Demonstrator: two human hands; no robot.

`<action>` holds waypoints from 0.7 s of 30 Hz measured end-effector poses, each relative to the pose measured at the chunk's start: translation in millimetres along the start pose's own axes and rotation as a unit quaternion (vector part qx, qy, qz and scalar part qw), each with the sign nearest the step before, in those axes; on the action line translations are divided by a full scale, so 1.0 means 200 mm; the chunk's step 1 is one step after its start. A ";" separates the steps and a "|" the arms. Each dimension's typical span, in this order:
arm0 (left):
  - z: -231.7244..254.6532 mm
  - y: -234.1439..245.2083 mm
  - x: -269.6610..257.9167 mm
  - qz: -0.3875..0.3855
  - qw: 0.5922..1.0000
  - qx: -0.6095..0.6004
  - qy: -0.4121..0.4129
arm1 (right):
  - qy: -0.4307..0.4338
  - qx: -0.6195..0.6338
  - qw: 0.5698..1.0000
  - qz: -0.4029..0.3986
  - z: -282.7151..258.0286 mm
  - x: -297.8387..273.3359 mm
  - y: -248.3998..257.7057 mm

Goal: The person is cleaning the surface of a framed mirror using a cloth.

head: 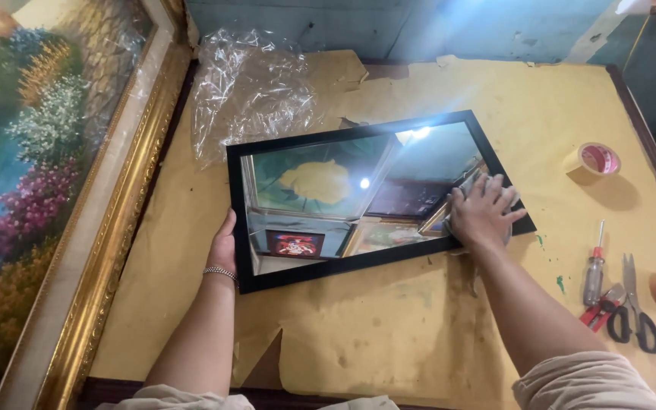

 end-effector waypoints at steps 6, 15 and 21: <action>-0.08 0.58 0.67 -0.015 1.000 0.005 -0.021 | 0.249 -0.035 0.968 -0.024 -0.63 -0.54 0.15; -0.02 0.10 0.13 -0.025 1.000 -0.009 0.012 | 0.293 -0.047 0.953 -0.057 -0.52 -0.44 0.13; 0.01 0.14 0.21 -0.061 0.997 0.028 -0.035 | -0.006 0.031 0.999 0.012 0.07 0.08 -0.02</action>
Point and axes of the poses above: each hand's wrist, its own x-axis towards the middle knuckle, its own y-axis out of the back of the hand, z = x × y, the point moved 2 cm from there along x, towards the middle knuckle, and after that the axes turned 3 degrees about y, right-handed, at the moved point
